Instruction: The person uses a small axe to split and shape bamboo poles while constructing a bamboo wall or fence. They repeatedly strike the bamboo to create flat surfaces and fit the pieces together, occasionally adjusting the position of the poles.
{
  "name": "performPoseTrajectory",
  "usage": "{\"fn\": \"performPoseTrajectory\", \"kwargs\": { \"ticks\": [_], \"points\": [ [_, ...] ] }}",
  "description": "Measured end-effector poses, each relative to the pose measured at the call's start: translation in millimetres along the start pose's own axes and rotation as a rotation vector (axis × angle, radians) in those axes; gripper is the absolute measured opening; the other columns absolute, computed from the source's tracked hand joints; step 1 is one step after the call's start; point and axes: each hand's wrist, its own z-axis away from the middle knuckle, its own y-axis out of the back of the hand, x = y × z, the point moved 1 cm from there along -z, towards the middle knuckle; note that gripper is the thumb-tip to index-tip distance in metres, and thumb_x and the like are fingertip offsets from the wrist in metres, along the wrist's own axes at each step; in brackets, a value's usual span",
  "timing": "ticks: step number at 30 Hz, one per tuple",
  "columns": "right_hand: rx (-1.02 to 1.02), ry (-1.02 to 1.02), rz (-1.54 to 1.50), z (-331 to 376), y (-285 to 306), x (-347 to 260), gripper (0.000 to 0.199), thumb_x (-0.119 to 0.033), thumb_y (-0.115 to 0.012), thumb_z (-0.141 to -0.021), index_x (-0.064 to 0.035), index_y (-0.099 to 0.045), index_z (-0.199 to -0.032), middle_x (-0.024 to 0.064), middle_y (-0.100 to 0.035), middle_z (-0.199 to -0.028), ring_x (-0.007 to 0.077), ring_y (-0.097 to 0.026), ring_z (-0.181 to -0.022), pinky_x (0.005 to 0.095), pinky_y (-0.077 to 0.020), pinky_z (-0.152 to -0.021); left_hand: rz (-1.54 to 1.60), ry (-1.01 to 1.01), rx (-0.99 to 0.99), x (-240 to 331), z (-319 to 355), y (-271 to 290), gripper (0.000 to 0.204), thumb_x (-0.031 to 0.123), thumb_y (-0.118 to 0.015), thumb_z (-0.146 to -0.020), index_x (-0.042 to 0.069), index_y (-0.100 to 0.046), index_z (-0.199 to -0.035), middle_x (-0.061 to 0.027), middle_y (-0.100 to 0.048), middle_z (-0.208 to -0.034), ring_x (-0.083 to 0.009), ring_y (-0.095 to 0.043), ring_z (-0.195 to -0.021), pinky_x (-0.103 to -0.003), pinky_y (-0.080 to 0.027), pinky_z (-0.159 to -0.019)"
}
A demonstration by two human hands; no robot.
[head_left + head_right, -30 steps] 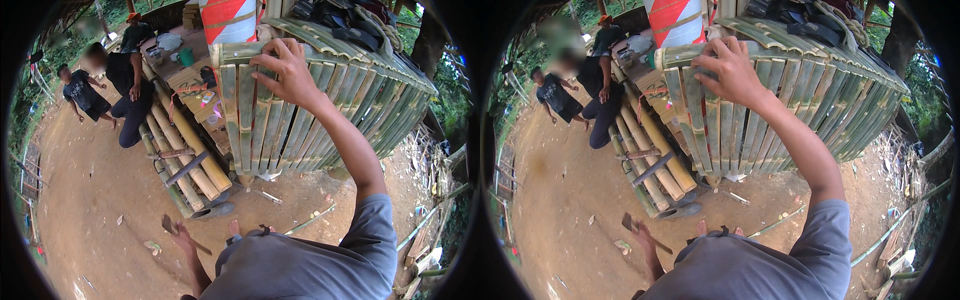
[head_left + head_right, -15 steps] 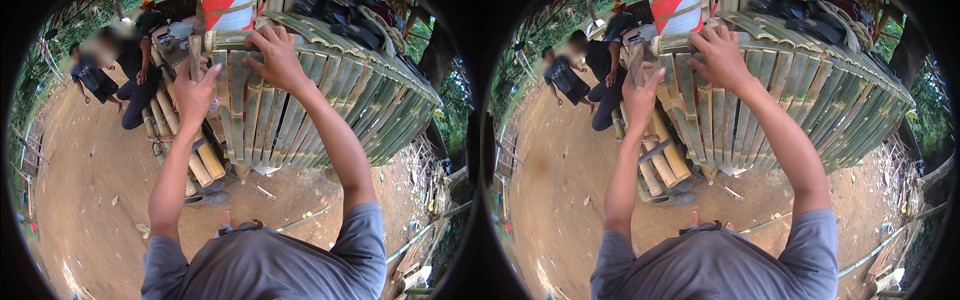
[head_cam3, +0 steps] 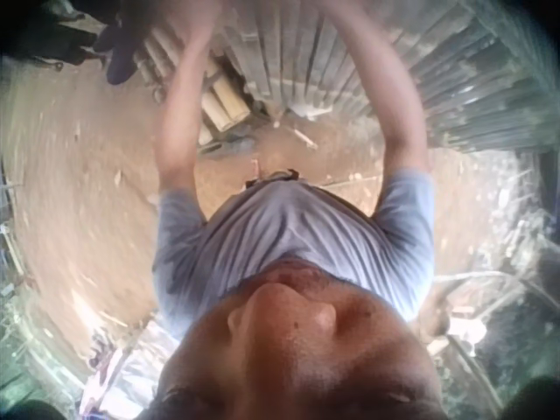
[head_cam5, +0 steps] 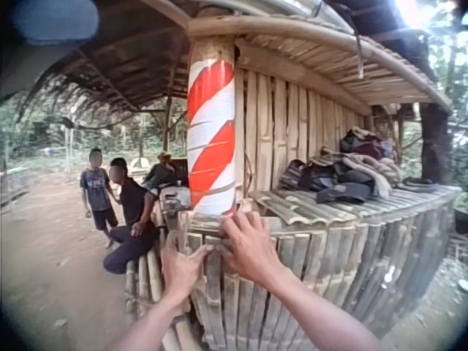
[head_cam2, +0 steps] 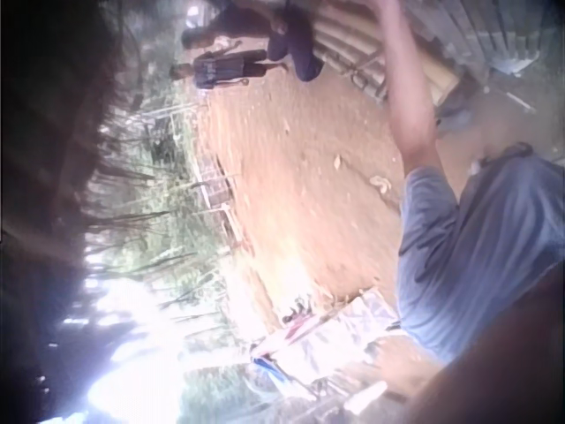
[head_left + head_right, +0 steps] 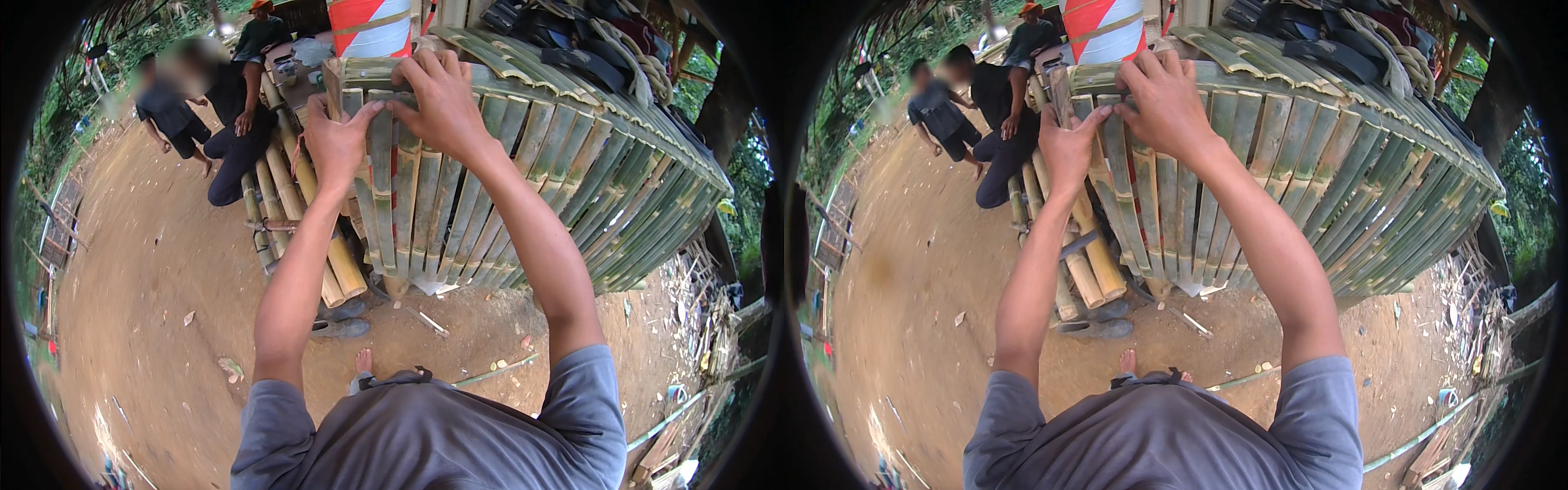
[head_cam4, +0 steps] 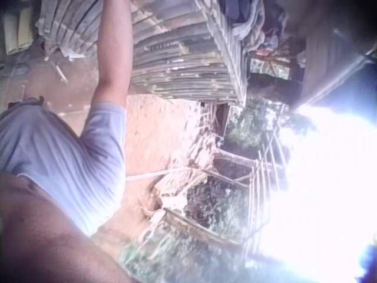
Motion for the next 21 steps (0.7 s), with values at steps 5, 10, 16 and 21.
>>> {"fn": "performPoseTrajectory", "kwargs": {
  "ticks": [5, 10, 16, 21],
  "points": [
    [-0.001, -0.003, -0.004, -0.3, 1.1, 0.1, 0.033, -0.020, -0.080, -0.076, -0.0123, -0.058, -0.100, 0.0065, -0.055, -0.104, 0.0311, -0.050, -0.106, 0.0462, -0.0369, -0.086, 0.004, 0.013, 0.034, -6.8, -0.4, -5.2, 0.056, 0.036, -0.092, -0.070, 0.000, -0.055, -0.094, -0.0070, -0.063, -0.072, -0.0154, -0.059, -0.065, -0.032, -0.049, -0.064],
    [0.010, 0.002, -0.005, 0.6, 1.1, 0.0, 0.033, -0.020, -0.080, -0.076, -0.0123, -0.058, -0.100, 0.0061, -0.054, -0.103, 0.0306, -0.050, -0.105, 0.0456, -0.0367, -0.086, 0.117, -0.009, 0.046, -15.9, -3.9, -9.5, 0.055, 0.033, -0.093, -0.070, 0.001, -0.054, -0.091, -0.0006, -0.054, -0.069, -0.0114, -0.049, -0.062, -0.029, -0.044, -0.060],
    [0.028, 0.013, -0.014, 1.7, 0.0, 0.3, 0.033, -0.019, -0.080, -0.076, -0.0124, -0.058, -0.099, 0.0052, -0.054, -0.103, 0.0297, -0.050, -0.104, 0.0448, -0.0366, -0.085, 0.140, -0.021, 0.054, -20.4, -4.1, -10.4, 0.053, 0.029, -0.092, -0.071, 0.001, -0.052, -0.090, 0.0001, -0.052, -0.072, -0.0098, -0.046, -0.064, -0.027, -0.042, -0.059],
    [0.037, 0.024, -0.024, 1.3, -0.8, -1.4, 0.033, -0.019, -0.080, -0.075, -0.0124, -0.058, -0.099, 0.0057, -0.055, -0.103, 0.0300, -0.050, -0.105, 0.0451, -0.0365, -0.086, 0.237, -0.012, 0.052, -17.4, -4.7, -9.5, 0.052, 0.025, -0.093, -0.069, 0.000, -0.054, -0.093, 0.0001, -0.054, -0.078, -0.0096, -0.046, -0.066, -0.026, -0.042, -0.060]
  ]
}}
